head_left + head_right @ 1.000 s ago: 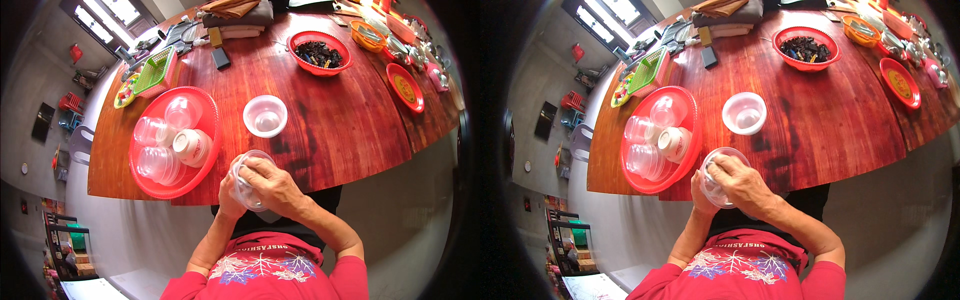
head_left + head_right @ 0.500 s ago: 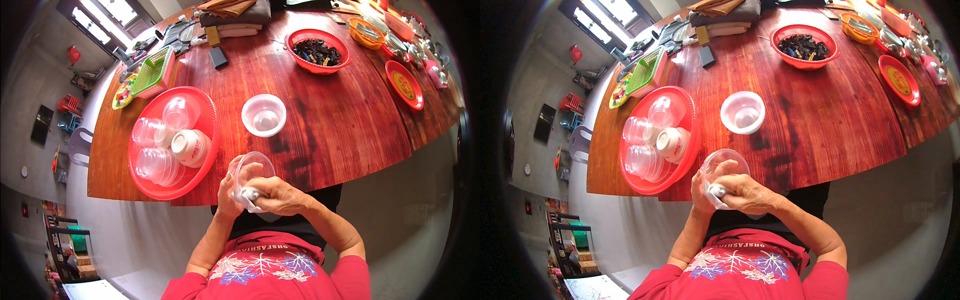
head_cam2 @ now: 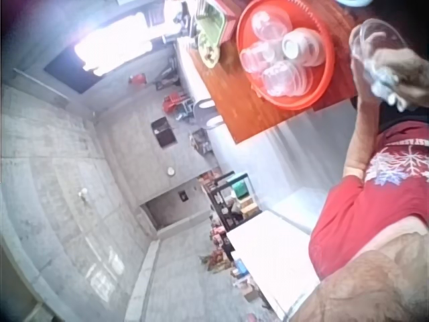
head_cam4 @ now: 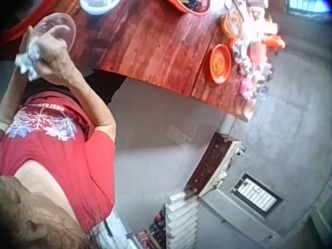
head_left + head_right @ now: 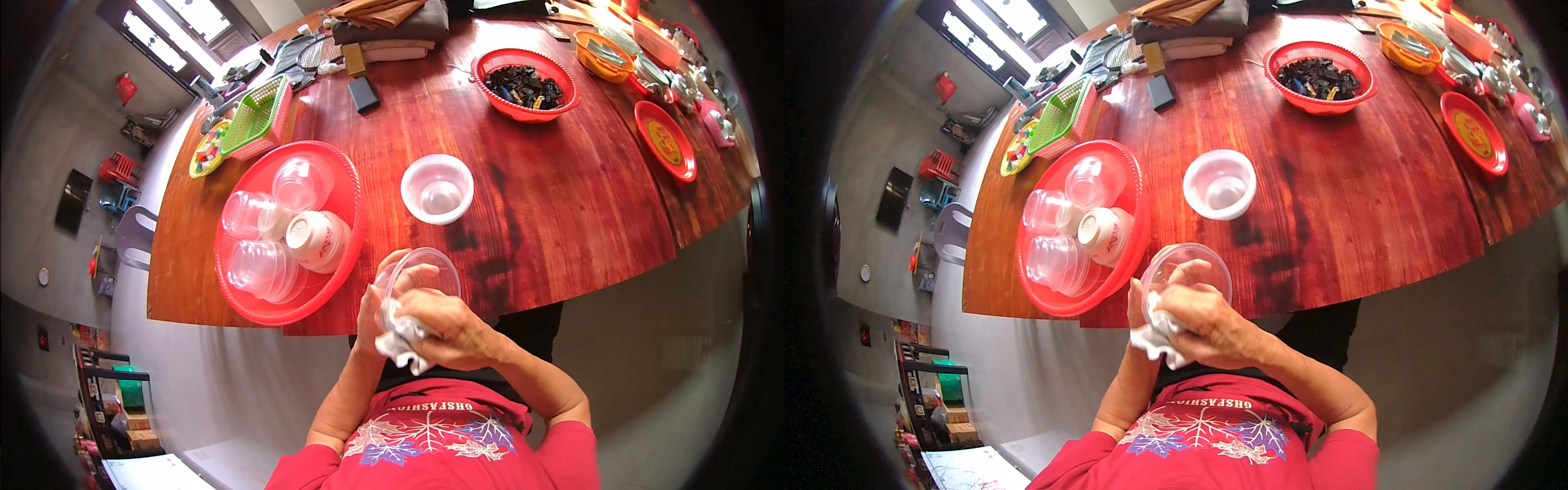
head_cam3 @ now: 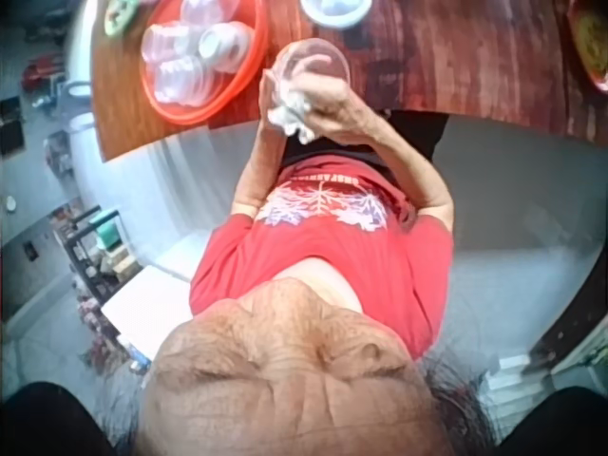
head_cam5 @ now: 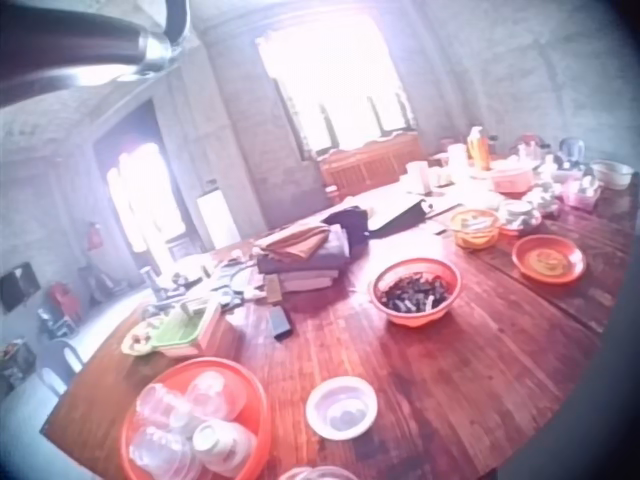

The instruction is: The person wipes the inside and outside of clear plastic cups with a white cloth. They handle the cups one by one, wiping them thoroughly before placing them into a red plastic basket on the table. The task continues for the duration of the clip.

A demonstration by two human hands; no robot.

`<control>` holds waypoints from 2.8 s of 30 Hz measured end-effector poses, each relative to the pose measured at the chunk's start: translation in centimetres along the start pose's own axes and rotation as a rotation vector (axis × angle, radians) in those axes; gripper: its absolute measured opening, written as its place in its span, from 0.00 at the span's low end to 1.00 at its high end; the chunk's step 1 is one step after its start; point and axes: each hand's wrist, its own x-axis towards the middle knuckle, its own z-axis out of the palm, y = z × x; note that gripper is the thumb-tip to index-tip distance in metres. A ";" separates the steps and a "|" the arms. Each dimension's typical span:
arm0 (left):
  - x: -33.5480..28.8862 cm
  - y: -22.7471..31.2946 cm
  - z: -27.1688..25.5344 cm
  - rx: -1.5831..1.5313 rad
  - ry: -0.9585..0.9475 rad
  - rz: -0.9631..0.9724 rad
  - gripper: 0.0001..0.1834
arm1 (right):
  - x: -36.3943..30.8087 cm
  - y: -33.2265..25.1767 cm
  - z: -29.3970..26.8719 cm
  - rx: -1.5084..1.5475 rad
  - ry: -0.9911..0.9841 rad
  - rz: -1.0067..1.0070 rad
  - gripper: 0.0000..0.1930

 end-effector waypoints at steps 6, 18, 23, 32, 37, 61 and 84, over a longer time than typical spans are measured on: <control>0.4 0.6 -0.8 -0.101 -0.067 0.024 0.42 | -1.4 -2.1 -3.1 -0.766 -0.270 0.074 0.11; 0.1 0.1 0.9 -0.032 -0.061 0.020 0.39 | 0.4 3.1 -2.0 -0.688 0.319 0.038 0.27; 0.6 0.2 0.8 0.012 -0.038 0.085 0.43 | -2.1 3.8 -2.0 -0.509 0.246 0.340 0.14; 0.4 0.2 -0.1 0.077 0.004 0.085 0.44 | -0.7 -2.2 -2.9 -0.348 0.227 0.278 0.17; -0.1 -0.4 1.1 -0.065 0.013 0.095 0.46 | -0.5 1.3 -0.8 -0.645 0.047 0.104 0.31; 0.0 -0.3 0.9 0.423 0.036 0.236 0.56 | -1.0 -2.0 -1.5 -0.743 0.162 -0.127 0.19; -2.9 0.0 1.5 0.983 -0.247 0.427 0.60 | 1.7 1.4 -9.2 0.262 -0.215 0.636 0.11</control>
